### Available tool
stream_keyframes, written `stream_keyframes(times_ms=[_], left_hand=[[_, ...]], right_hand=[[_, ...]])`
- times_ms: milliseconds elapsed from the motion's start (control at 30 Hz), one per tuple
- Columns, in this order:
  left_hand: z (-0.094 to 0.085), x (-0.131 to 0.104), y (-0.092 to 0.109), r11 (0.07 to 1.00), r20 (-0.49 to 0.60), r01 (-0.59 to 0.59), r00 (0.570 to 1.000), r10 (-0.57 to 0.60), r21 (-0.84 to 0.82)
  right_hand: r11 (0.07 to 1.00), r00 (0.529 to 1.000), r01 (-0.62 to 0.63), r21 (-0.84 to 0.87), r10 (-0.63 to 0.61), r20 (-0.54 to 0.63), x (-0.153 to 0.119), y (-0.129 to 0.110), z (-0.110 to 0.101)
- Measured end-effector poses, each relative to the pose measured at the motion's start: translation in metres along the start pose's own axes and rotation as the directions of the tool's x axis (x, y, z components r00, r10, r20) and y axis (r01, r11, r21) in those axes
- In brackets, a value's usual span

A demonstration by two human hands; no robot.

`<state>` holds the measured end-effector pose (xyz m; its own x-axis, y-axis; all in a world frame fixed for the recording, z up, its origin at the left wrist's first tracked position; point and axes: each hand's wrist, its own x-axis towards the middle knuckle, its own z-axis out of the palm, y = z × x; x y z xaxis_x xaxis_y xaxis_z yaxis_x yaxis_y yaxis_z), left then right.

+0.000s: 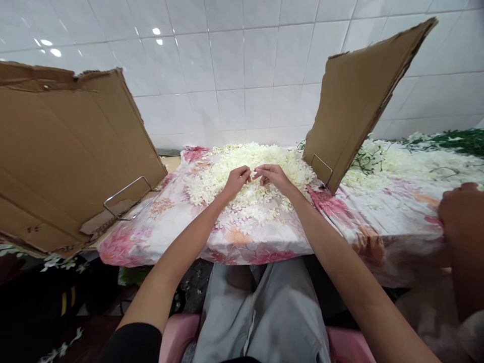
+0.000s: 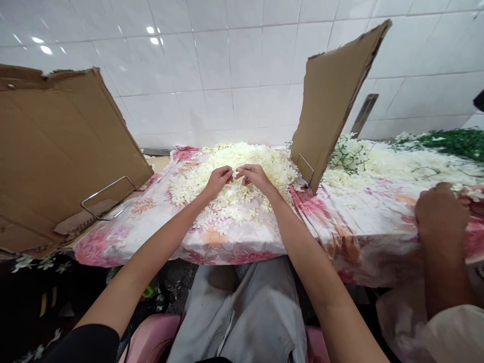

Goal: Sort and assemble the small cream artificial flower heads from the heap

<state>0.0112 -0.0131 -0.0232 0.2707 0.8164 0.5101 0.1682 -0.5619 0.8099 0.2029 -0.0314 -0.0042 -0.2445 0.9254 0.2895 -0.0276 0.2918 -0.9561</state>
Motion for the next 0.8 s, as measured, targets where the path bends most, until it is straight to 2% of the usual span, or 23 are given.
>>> stream_keyframes(times_ms=[367, 600, 800], left_hand=[[0.002, -0.006, 0.011, 0.996, 0.032, -0.053, 0.998, 0.05, 0.074], [0.006, -0.008, 0.013, 0.996, 0.02, -0.028, 0.999, 0.027, 0.089], [0.007, -0.007, 0.016, 0.999, 0.019, -0.042, 0.999, 0.042, 0.034]], right_hand=[[1.0, 1.0, 0.023, 0.002, -0.023, -0.01, 0.002, 0.007, -0.005], [0.998, 0.999, 0.047, -0.036, -0.048, -0.02, 0.0, 0.006, -0.006], [0.993, 0.993, 0.114, -0.03, -0.112, 0.036, 0.0, 0.004, -0.007]])
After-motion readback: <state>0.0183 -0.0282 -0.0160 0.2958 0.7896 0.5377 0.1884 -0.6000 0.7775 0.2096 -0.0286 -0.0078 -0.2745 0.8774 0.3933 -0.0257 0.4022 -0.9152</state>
